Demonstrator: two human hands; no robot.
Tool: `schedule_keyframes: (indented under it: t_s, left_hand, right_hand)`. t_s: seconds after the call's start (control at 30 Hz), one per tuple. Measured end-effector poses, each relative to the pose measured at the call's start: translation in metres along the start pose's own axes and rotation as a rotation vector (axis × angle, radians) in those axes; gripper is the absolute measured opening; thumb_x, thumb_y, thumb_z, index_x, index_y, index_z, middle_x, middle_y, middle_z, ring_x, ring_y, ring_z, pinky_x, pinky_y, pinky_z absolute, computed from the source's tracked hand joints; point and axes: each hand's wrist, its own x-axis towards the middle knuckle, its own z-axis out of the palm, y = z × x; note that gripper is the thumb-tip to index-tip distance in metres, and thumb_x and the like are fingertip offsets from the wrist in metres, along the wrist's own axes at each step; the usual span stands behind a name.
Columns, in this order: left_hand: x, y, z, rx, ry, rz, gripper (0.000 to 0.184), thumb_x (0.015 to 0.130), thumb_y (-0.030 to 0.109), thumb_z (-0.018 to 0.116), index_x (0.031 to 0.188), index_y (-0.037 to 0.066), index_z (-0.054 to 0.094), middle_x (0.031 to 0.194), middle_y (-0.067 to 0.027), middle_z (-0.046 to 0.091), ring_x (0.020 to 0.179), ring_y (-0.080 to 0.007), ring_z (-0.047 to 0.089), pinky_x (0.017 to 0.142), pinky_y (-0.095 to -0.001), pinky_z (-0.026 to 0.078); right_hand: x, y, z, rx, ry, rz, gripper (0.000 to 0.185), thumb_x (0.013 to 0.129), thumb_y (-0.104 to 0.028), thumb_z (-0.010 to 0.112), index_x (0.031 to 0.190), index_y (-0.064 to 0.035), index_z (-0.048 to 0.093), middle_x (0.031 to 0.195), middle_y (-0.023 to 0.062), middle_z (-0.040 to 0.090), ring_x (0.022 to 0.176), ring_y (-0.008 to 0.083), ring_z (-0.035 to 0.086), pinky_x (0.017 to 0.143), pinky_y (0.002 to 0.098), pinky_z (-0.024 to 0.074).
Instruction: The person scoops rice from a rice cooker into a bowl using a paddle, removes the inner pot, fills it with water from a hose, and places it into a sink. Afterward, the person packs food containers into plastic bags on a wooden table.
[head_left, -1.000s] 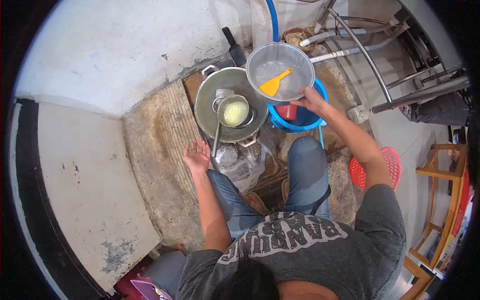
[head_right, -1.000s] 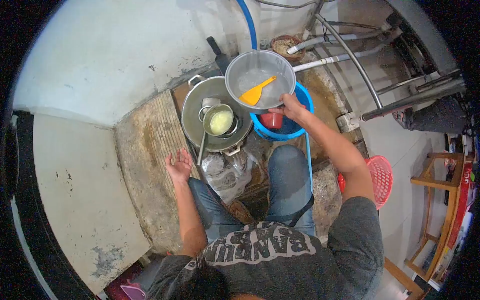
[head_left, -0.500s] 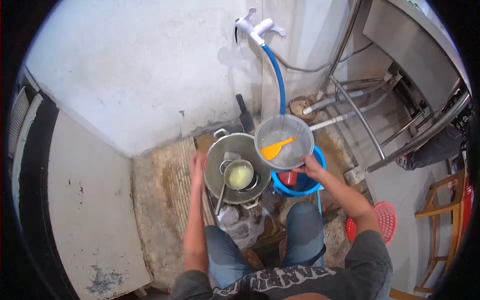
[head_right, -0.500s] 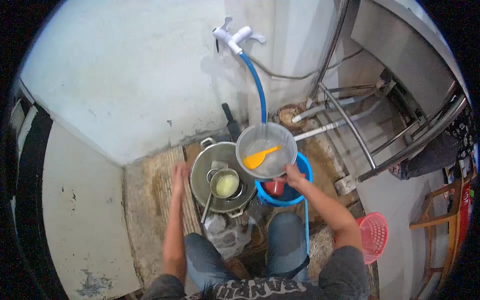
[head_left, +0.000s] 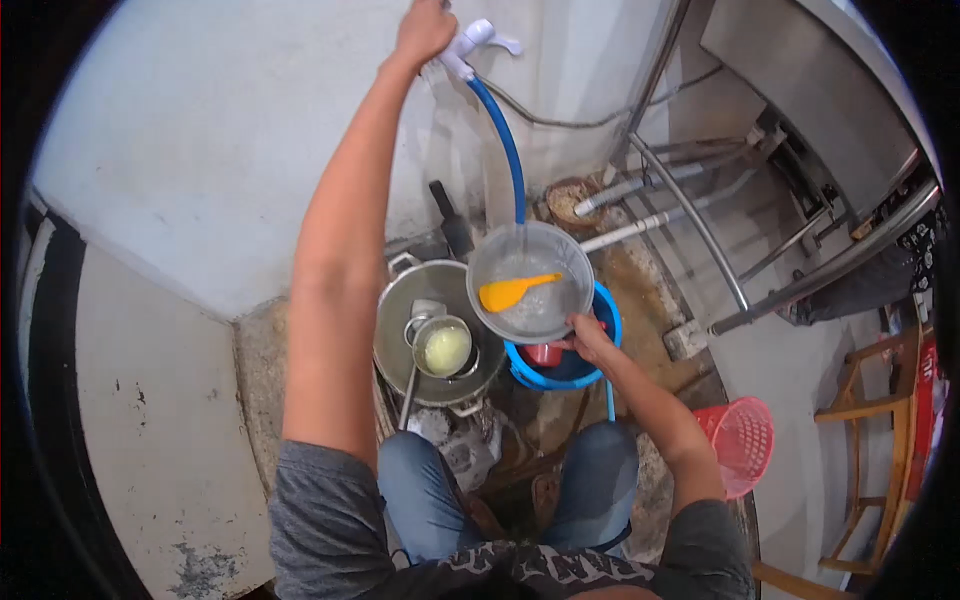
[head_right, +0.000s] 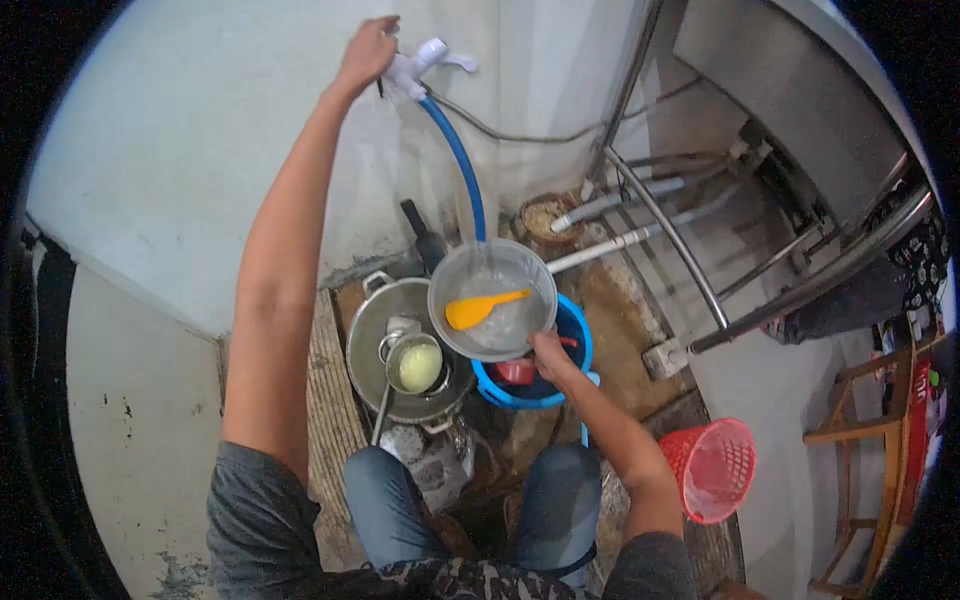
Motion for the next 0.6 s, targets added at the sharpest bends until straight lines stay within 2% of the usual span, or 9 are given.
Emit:
schedule_keyframes:
  t_s: [0.03,0.13,0.17,0.27,0.3,0.43,0.53,0.6]
  left_hand:
    - [-0.001,0.002,-0.003,-0.008,-0.001,0.027,0.042,0.077,0.016,0.042,0.114,-0.002,0.051,0.118,-0.0189,0.048,0.104,-0.0320,0.051,0.090,-0.0337,0.040]
    - [-0.009,0.017,-0.019,-0.217,-0.132,-0.085,0.043,0.079,0.016,0.045,0.118,0.000,0.047,0.120,-0.0173,0.046,0.109,-0.0304,0.048,0.091,-0.0330,0.039]
    - [-0.004,0.006,-0.011,-0.115,0.009,0.074,0.033,0.077,0.016,0.046,0.104,-0.001,0.054,0.102,-0.0203,0.053,0.093,-0.0299,0.052,0.082,-0.0369,0.043]
    - [-0.013,0.020,-0.022,-0.167,-0.035,-0.046,0.030,0.077,0.015,0.046,0.099,-0.003,0.055,0.098,-0.0220,0.053,0.089,-0.0294,0.054,0.078,-0.0358,0.043]
    - [-0.020,0.025,-0.027,-0.190,-0.029,-0.058,0.025,0.077,0.015,0.047,0.093,-0.002,0.054,0.090,-0.0193,0.055,0.083,-0.0276,0.054,0.074,-0.0348,0.044]
    - [-0.047,0.024,-0.042,-0.136,0.000,-0.015,0.021,0.078,0.019,0.050,0.085,0.000,0.053,0.079,-0.0140,0.054,0.076,-0.0242,0.053,0.070,-0.0322,0.043]
    - [-0.055,0.017,-0.048,-0.153,-0.016,0.070,0.019,0.078,0.018,0.051,0.084,0.000,0.053,0.079,-0.0131,0.054,0.076,-0.0243,0.053,0.070,-0.0317,0.043]
    - [-0.059,0.011,-0.047,-0.172,-0.056,0.083,0.020,0.078,0.017,0.052,0.088,0.001,0.054,0.085,-0.0132,0.054,0.080,-0.0243,0.053,0.072,-0.0319,0.043]
  right_hand:
    - [0.001,0.001,0.000,0.019,-0.004,0.008,0.066,0.076,-0.001,0.039,0.134,-0.0168,0.012,0.134,0.0156,0.026,0.116,0.0401,0.039,0.079,0.0552,0.0490]
    - [0.011,0.000,-0.004,0.028,-0.022,-0.003,0.067,0.076,-0.001,0.040,0.134,-0.0167,0.011,0.133,0.0158,0.027,0.115,0.0395,0.041,0.077,0.0540,0.0504]
    - [0.014,0.003,-0.006,0.021,-0.029,-0.005,0.067,0.076,-0.001,0.040,0.135,-0.0164,0.010,0.133,0.0159,0.027,0.114,0.0392,0.042,0.076,0.0534,0.0510]
    - [0.005,-0.001,0.000,0.001,0.008,0.046,0.065,0.078,-0.001,0.040,0.134,-0.0148,0.009,0.133,0.0166,0.027,0.112,0.0384,0.044,0.074,0.0502,0.0529]
    - [0.000,-0.009,0.006,-0.006,0.024,0.056,0.064,0.079,-0.002,0.039,0.134,-0.0141,0.010,0.133,0.0168,0.028,0.111,0.0382,0.045,0.073,0.0490,0.0535]
    - [-0.003,-0.013,0.008,-0.016,-0.015,0.045,0.059,0.080,-0.003,0.038,0.133,-0.0120,0.013,0.131,0.0177,0.032,0.108,0.0373,0.049,0.075,0.0458,0.0543]
    - [0.005,-0.005,0.000,-0.043,-0.044,0.019,0.058,0.080,-0.004,0.038,0.132,-0.0109,0.014,0.128,0.0185,0.035,0.106,0.0362,0.051,0.074,0.0448,0.0548]
    - [0.006,-0.006,-0.001,-0.039,-0.044,0.018,0.058,0.080,-0.004,0.039,0.132,-0.0102,0.014,0.126,0.0190,0.037,0.105,0.0353,0.052,0.073,0.0449,0.0552]
